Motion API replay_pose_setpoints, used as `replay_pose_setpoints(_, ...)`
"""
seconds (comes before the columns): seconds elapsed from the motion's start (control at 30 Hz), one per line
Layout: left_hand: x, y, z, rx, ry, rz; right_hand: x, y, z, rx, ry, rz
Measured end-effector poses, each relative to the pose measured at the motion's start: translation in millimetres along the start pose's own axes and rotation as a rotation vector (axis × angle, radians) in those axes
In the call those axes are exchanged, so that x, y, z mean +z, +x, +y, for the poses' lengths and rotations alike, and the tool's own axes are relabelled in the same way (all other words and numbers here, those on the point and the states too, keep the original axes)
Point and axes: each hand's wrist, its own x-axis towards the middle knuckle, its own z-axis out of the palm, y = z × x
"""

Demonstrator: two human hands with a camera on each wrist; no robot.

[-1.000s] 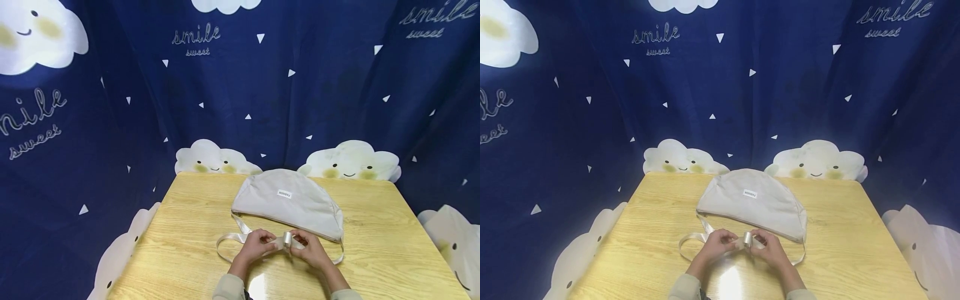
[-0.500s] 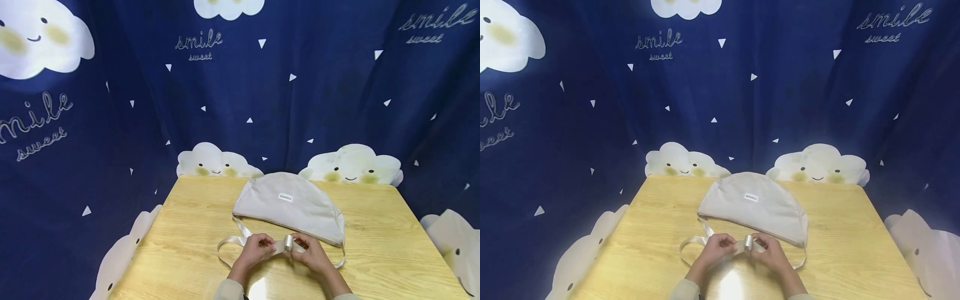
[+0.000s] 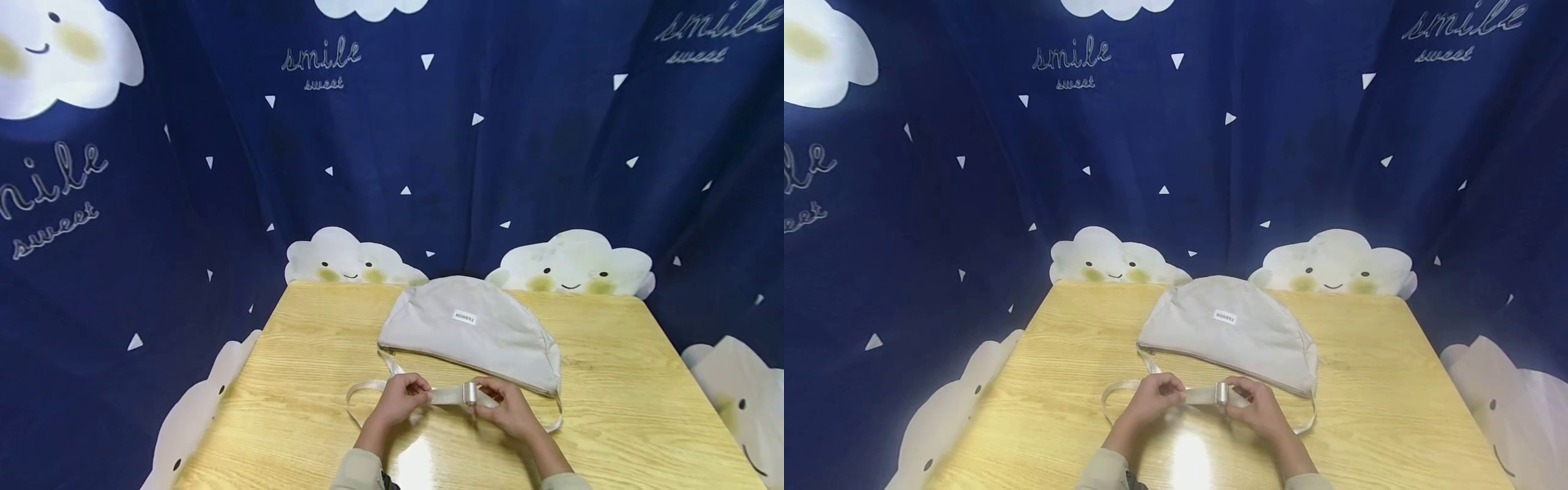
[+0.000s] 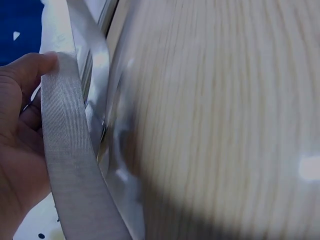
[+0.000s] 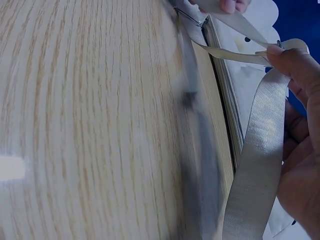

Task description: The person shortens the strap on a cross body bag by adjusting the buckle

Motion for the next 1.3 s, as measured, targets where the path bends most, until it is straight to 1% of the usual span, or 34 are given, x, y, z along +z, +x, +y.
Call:
replay_pose_setpoints(0.07, -5.6, -0.8, -0.5, -0.012, 0.016, 0.003, -0.2, 0.0, -4.7, 0.009, -0.018, -0.002)
replay_pose_setpoints(0.17, -11.8, 1.3, -13.0, -0.050, 0.046, 0.007, -1.1, -0.5, -17.6, 0.019, -0.031, 0.001)
replay_pose_setpoints(0.27, -17.7, 4.8, -29.1, -0.066, 0.064, 0.006, -3.1, -0.9, -27.2, 0.021, -0.033, -0.012)
replay_pose_setpoints(0.33, -22.8, 6.3, -35.1, -0.053, 0.070, 0.008, -3.6, -0.4, -24.5, 0.033, -0.051, -0.025)
replay_pose_setpoints(0.4, -27.9, 7.7, -37.0, -0.048, 0.082, 0.004, -4.0, 0.6, -17.3, 0.046, -0.060, -0.042)
replay_pose_setpoints(0.5, -34.2, 8.6, -34.9, -0.063, 0.090, -0.002, -3.5, 2.2, -4.2, 0.053, -0.053, -0.057)
replay_pose_setpoints(0.63, -37.0, 8.1, -31.9, -0.068, 0.102, -0.008, -3.0, 3.2, 0.6, 0.057, -0.017, -0.060)
replay_pose_setpoints(0.77, -30.7, 4.8, -30.6, -0.066, 0.091, 0.002, -2.3, 3.0, -1.1, 0.071, -0.025, -0.045)
replay_pose_setpoints(0.83, -23.9, 3.0, -29.0, -0.071, 0.078, 0.006, -2.4, 2.3, -3.2, 0.070, -0.028, -0.046)
replay_pose_setpoints(0.97, -7.8, 2.0, -21.4, -0.047, 0.081, 0.013, -2.3, 1.9, -5.8, 0.068, -0.028, -0.053)
replay_pose_setpoints(1.13, 8.7, 7.3, -11.0, -0.020, 0.127, 0.025, -1.4, 3.9, -5.4, 0.061, -0.015, -0.063)
replay_pose_setpoints(1.17, 11.6, 9.0, -9.7, -0.021, 0.127, 0.018, -1.2, 4.5, -5.2, 0.056, -0.015, -0.062)
replay_pose_setpoints(1.3, 23.3, 15.2, -6.2, 0.009, 0.135, -0.015, -0.6, 5.2, -4.7, 0.027, -0.029, -0.062)
